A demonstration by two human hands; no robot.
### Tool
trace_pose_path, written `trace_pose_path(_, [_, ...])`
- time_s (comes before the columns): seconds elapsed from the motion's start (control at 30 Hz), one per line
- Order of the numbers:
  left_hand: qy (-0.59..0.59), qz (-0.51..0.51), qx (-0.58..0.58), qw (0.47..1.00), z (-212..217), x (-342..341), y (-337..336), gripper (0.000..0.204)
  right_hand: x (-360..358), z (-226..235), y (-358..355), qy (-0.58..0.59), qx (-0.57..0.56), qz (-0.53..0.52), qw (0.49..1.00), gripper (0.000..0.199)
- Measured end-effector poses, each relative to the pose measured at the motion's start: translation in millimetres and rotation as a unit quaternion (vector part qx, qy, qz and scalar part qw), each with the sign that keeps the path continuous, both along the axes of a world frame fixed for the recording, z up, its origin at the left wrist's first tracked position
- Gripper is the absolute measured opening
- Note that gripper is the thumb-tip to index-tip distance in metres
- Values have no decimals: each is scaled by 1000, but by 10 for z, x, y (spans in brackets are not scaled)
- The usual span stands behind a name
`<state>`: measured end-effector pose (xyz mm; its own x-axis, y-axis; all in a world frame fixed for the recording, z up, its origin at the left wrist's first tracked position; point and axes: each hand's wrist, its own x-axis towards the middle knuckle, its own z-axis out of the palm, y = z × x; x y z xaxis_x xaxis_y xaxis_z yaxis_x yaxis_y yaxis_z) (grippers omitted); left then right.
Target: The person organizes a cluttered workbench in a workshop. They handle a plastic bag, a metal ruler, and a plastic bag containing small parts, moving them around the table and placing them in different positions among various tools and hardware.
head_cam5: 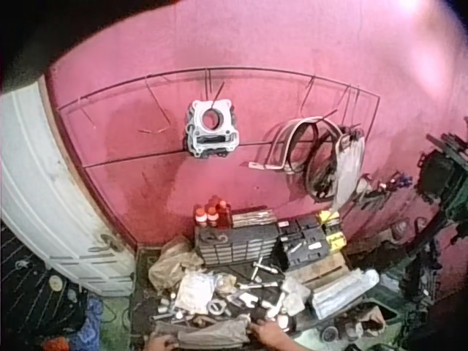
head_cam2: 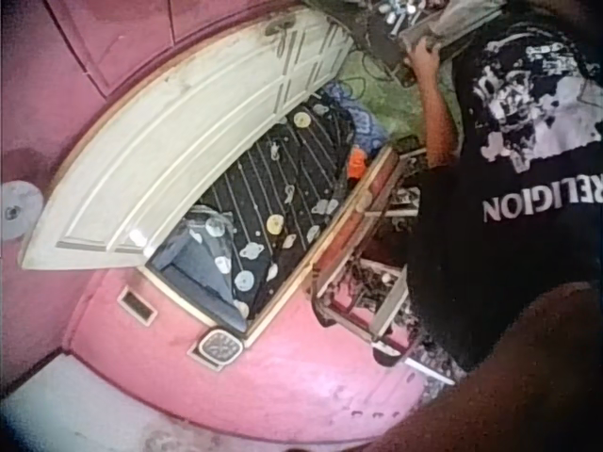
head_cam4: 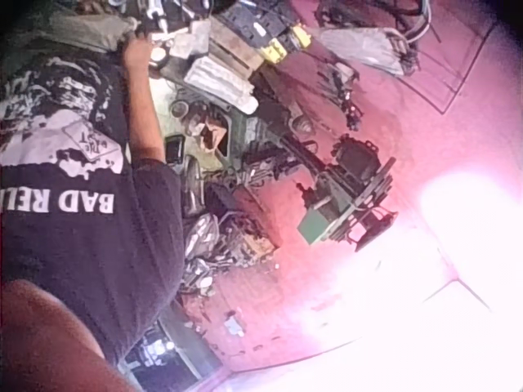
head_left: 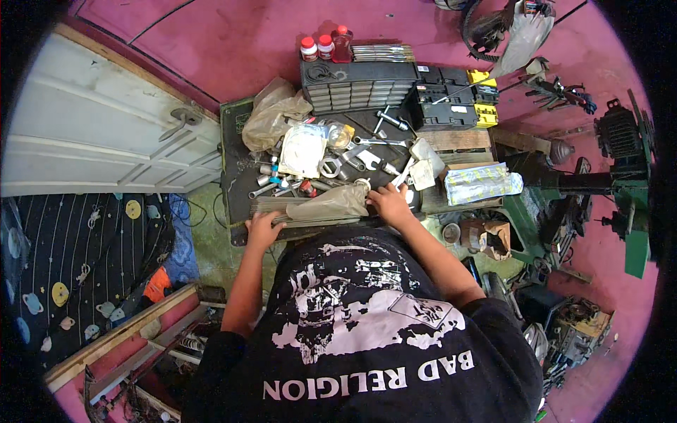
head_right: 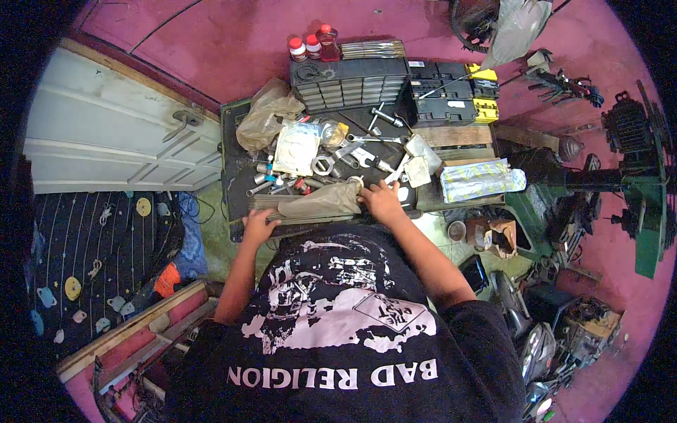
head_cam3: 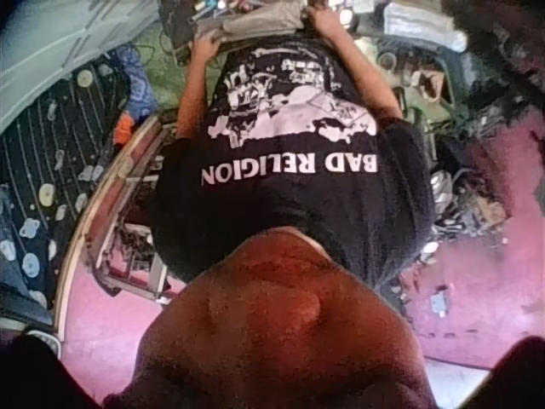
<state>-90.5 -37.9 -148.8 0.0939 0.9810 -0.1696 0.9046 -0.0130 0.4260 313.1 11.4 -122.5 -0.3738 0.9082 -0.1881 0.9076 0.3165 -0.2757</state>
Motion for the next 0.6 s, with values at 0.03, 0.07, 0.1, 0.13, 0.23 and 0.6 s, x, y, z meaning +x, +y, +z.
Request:
trace_pose_path(0.03, [53,-33,43,997,58,36,-13,27,-6,-3,-6,0,-6,-1,1000,21])
trace_pose_path(0.07, [68,-39,49,996,79,44,-14,25,-17,-19,-12,3,-1,1,1000,21])
trace_pose_path(0.1, [84,-46,56,994,98,51,-3,22,-23,-35,-18,5,4,2,1000,21])
trace_pose_path(0.13, [99,-53,62,992,120,51,13,20,-24,-49,-27,8,8,2,1000,20])
trace_pose_path(0.23, [68,-42,87,993,169,10,76,13,-13,53,-23,-35,39,3,999,20])
trace_pose_path(0.6, [17,-52,94,994,370,-228,305,12,-290,154,-80,-8,63,-110,992,18])
